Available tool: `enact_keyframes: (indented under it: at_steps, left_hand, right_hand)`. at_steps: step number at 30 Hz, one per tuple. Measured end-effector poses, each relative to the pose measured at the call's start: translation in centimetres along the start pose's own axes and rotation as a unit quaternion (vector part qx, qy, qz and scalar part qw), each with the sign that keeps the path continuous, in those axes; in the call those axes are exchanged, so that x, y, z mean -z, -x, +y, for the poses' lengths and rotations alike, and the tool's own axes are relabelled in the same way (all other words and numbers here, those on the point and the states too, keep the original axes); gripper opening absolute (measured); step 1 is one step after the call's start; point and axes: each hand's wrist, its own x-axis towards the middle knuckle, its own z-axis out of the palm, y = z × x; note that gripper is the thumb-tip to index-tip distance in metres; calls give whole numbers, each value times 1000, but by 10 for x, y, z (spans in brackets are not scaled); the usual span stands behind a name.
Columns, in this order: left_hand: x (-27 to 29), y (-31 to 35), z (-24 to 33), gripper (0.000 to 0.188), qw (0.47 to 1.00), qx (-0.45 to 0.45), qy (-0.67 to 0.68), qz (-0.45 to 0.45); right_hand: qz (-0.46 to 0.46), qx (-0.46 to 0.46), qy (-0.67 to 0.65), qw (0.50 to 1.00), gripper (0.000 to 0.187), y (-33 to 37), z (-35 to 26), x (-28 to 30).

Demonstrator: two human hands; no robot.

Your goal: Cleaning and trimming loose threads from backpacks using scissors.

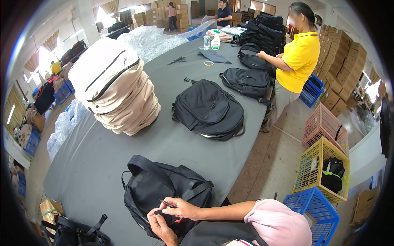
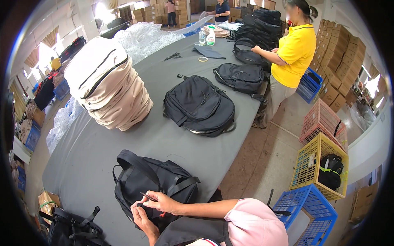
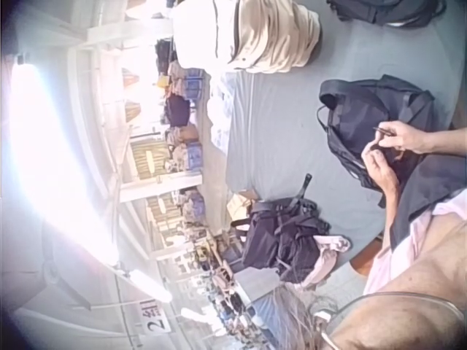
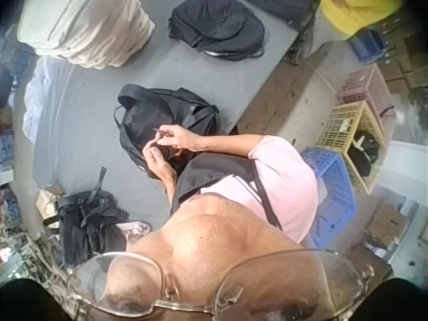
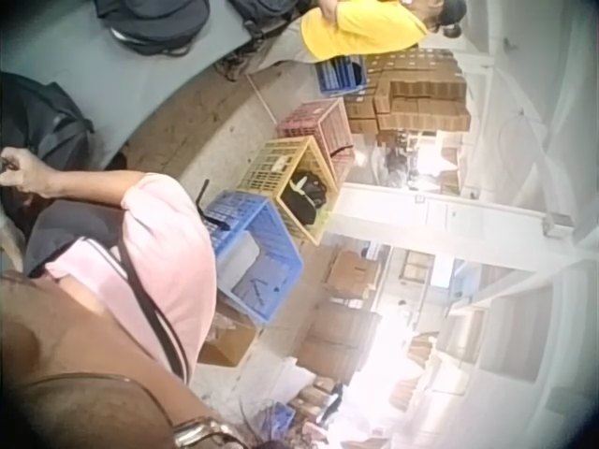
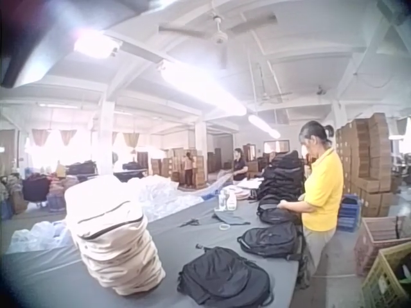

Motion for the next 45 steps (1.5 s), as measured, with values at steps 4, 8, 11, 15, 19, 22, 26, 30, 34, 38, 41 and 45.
enact_keyframes:
  at_steps: [4, 8, 11, 15, 19, 22, 26, 30, 34, 38, 41, 45]
  left_hand:
    - [-2, 0, 5, 27, 1000, -15, -21, -6]
    - [0, -2, 3, 31, 1000, -16, -25, 6]
    - [0, -5, 2, 31, 999, -18, -36, 3]
    - [-2, -12, 4, 32, 998, -28, -52, -4]
    - [-4, -18, 10, 32, 997, -47, -66, -18]
    - [-4, -15, 11, 33, 998, -41, -52, -23]
    - [-3, -15, 12, 31, 998, -27, -49, -15]
    - [4, -47, -8, 30, 986, 140, 95, 4]
    - [10, -68, -16, 28, 936, 201, 284, -51]
    - [31, -56, -32, 28, 932, 205, 293, -63]
    - [35, -48, -33, 28, 926, 219, 301, -59]
    - [38, -47, -30, 21, 933, 193, 297, -57]
  right_hand:
    - [0, 8, 24, 1000, 10, -3, 0, 2]
    - [-7, 6, 12, 1000, 10, -5, 1, 4]
    - [-8, 4, -6, 1000, 12, -7, 4, 5]
    - [2, 20, -18, 1000, 12, -9, 3, 5]
    - [16, 60, 6, 998, 11, -10, -4, 2]
    - [18, 73, 33, 997, 11, -6, -9, 1]
    - [-9, 17, -10, 1000, 18, -4, -3, 5]
    - [68, 29, -30, 997, 15, -11, -16, 2]
    - [101, 27, 60, 993, 10, -2, -24, 18]
    - [89, 47, 141, 985, 10, -2, -8, 17]
    - [60, 82, 221, 970, 12, -10, -9, 4]
    - [32, 69, 257, 964, 12, -14, -4, 5]
